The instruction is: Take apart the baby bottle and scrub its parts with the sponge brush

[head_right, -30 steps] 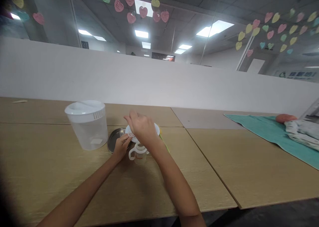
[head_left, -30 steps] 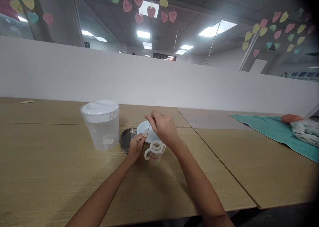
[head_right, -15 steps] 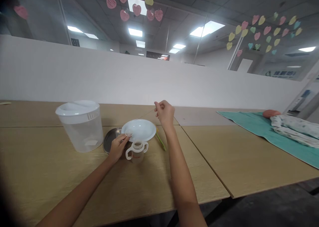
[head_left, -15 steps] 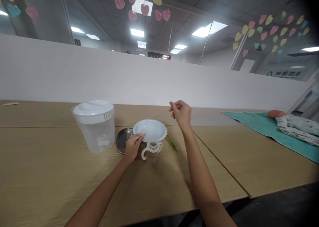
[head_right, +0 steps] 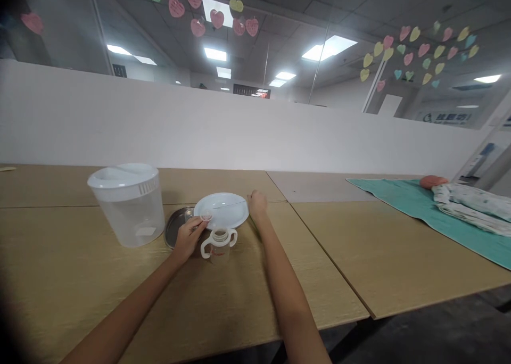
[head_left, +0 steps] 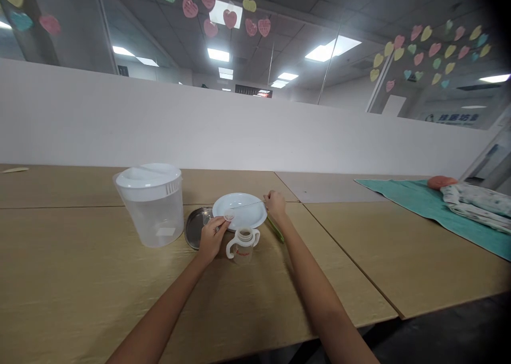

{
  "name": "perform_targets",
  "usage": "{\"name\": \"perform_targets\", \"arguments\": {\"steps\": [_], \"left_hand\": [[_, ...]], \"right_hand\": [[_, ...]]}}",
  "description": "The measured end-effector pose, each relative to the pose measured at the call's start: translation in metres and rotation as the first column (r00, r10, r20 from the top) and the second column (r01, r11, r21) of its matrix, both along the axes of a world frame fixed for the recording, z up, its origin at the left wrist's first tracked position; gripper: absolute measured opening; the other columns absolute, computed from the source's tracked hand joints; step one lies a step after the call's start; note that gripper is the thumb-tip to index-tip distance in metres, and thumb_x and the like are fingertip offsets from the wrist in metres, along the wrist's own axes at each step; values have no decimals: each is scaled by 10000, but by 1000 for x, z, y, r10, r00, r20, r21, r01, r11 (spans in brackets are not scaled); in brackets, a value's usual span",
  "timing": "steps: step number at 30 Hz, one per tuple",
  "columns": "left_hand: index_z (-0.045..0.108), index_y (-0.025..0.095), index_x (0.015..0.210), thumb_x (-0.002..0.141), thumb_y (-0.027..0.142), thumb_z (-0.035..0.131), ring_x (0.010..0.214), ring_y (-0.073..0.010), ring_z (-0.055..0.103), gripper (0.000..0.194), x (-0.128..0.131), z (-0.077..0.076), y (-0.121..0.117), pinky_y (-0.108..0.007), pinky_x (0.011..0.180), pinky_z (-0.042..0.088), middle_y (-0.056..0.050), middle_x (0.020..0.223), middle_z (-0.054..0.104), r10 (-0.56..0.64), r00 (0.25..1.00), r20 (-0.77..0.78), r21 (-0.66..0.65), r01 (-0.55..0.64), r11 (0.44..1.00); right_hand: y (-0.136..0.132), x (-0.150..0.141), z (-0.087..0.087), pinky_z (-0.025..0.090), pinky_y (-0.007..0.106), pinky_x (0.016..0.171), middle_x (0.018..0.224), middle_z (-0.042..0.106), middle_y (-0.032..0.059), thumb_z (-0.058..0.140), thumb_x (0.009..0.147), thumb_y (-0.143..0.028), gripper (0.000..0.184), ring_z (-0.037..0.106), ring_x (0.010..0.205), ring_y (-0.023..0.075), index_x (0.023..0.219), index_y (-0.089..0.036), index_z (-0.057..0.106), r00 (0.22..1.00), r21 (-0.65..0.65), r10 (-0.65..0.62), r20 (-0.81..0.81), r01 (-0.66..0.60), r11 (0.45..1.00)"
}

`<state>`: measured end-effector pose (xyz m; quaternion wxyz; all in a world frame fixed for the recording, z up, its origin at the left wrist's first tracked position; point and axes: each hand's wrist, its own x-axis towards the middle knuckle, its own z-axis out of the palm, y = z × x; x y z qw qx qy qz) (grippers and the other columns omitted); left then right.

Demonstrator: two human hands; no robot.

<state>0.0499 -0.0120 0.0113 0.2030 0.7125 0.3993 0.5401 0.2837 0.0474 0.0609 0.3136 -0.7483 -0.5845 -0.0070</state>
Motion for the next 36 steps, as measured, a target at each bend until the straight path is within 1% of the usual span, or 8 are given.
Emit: {"name": "perform_targets", "arguments": {"steps": [8,12,14,16,18,20,30,36], "left_hand": [[696,197,848,811,438,507,960,-198,601,308,0,0,0,-337,909,424,-49,980,694,-6,1000,6,0,6,1000],[698,198,861,803,434,517,959,-198,599,303,0,0,-1,-335,905,426,-52,990,693,-6,1000,19,-4,6,1000],[699,200,866,793,438,527,963,-202,597,302,0,0,0,-335,904,425,-52,995,693,-4,1000,28,-2,4,1000],[700,199,866,789,444,527,945,-206,602,309,-1,-1,0,-335,887,433,-51,991,694,-6,999,38,-9,7,1000],[699,189,860,795,447,516,900,-208,612,323,-2,-1,1,-334,849,451,-51,960,699,-2,999,47,-39,4,999],[697,178,863,804,451,505,858,-207,617,339,-3,-2,1,-335,818,464,-50,924,703,6,999,49,-73,-2,997],[661,195,1024,775,399,566,971,-187,584,336,-6,1,-1,-285,779,498,-87,1208,548,110,987,119,8,-112,994],[645,165,971,787,308,483,888,-179,589,284,-19,-4,11,-307,809,475,-78,1003,630,246,929,276,-44,-243,969]], "right_hand": [[-8,-4,12,425,279,747,963,646,178,460,848,-249,260,607,933,225,968,-91,629,998,-82,14,63,-9,997],[-20,-22,37,425,226,715,954,656,80,518,817,-305,257,596,878,159,990,-161,642,972,-72,229,49,-225,972],[-28,-38,43,419,182,629,901,661,19,605,749,-313,245,587,743,104,958,-203,667,883,-148,468,-29,-467,872],[-34,-55,44,395,165,528,856,656,5,621,717,-291,284,548,623,76,981,-199,674,662,-213,703,-259,-749,627],[-37,-69,41,369,155,479,809,648,5,607,709,-266,306,505,575,64,992,-176,679,460,-137,769,-444,-883,449],[-38,-76,38,344,150,455,763,640,-1,609,694,-258,304,460,547,54,971,-161,690,376,-65,771,-514,-914,401],[-28,-58,35,413,169,654,833,653,21,552,750,-221,175,563,757,90,882,-136,630,389,-32,716,-580,-889,457],[-24,-44,34,407,172,659,684,647,0,496,757,-138,201,575,678,93,893,-146,644,699,-248,679,-226,-715,654]]}}
